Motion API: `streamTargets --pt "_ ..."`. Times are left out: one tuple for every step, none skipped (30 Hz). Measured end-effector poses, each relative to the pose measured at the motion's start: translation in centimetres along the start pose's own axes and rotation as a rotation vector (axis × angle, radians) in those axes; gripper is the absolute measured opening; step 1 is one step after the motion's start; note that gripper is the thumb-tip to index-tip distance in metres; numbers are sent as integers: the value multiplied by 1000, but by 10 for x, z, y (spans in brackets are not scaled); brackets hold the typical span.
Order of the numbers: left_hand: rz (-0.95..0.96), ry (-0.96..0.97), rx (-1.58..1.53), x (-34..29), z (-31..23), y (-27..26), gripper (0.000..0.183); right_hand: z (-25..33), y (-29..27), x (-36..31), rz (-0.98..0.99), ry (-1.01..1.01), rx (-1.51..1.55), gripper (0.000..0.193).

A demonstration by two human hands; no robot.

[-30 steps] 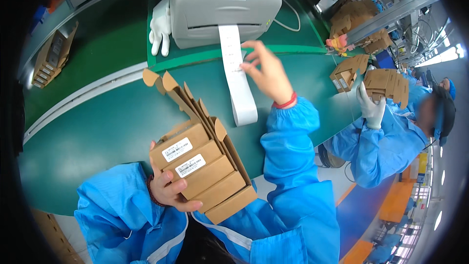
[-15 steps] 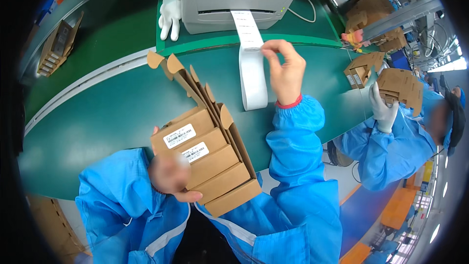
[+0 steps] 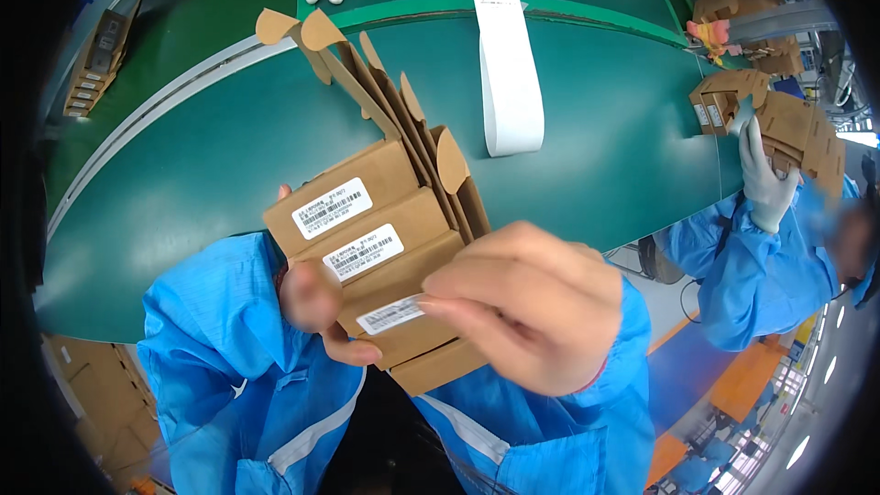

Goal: The person repeatedly picks up small cardboard boxes from a stack, opens them to reveal a silver electronic device, and applies a printed label to the side of each box. The person then closes the box and places it back on the table. This process is repeated for multiple units throughout the clip.

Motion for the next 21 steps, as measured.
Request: streamTargets --pt "8 4 0 -1 -1 1 38 2 3 1 -1 -8 -44 15" --pt "26 13 -1 -2 -1 -1 38 3 6 1 -1 -17 -86 15" --pt "43 20 -3 -2 -1 0 38 5 7 0 -39 -39 -134 14" --pt "68 33 -7 -1 0 -3 39 7 8 1 -22 -34 -146 14" --pt "81 39 -7 0 1 -5 39 8 8 2 -5 -29 -158 14" --pt "93 43 -8 1 1 -4 39 8 7 4 14 -26 -172 14" --pt "92 40 -4 1 1 -4 39 9 7 5 24 -34 -163 14" --pt "89 35 -1 1 0 -5 39 9 8 7 34 -42 -153 14" --pt "88 29 2 1 -1 -3 39 8 7 7 42 -50 -142 14" --pt "86 21 6 0 -2 -2 39 7 7 7 38 -49 -160 14" --pt "87 18 10 0 -2 -1 39 7 7 6 33 -48 -178 15" --pt "89 16 12 0 -2 0 39 7 7 7 29 -47 -195 15" --pt "96 20 14 1 -2 0 38 7 7 7 32 -46 -203 15" --pt "99 22 18 2 -2 0 39 8 6 8 35 -45 -211 15" --pt "102 26 21 2 -2 1 39 9 6 8 36 -43 -220 15" --pt "102 28 25 2 -1 2 39 9 6 8 52 -46 -241 16" --pt "113 28 25 2 -1 4 39 9 6 8 67 -50 -261 17" --pt "119 38 27 4 0 5 40 10 3 11 76 -62 -285 18" --pt "136 45 27 4 0 4 40 9 1 13 90 -22 -308 20" --pt "152 53 40 3 -1 3 42 7 0 16 103 17 -330 22" --pt "161 65 57 2 0 3 43 6 -3 19 113 51 -362 24"
Point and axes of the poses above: each hand's wrist, its own x-axis towards the middle knuckle, its own y-axis out of the palm, z = x × y, the point moved 5 cm from there along x, towards the middle knuckle, and after that the axes turned 2 degrees about y, right-handed, at the moved point
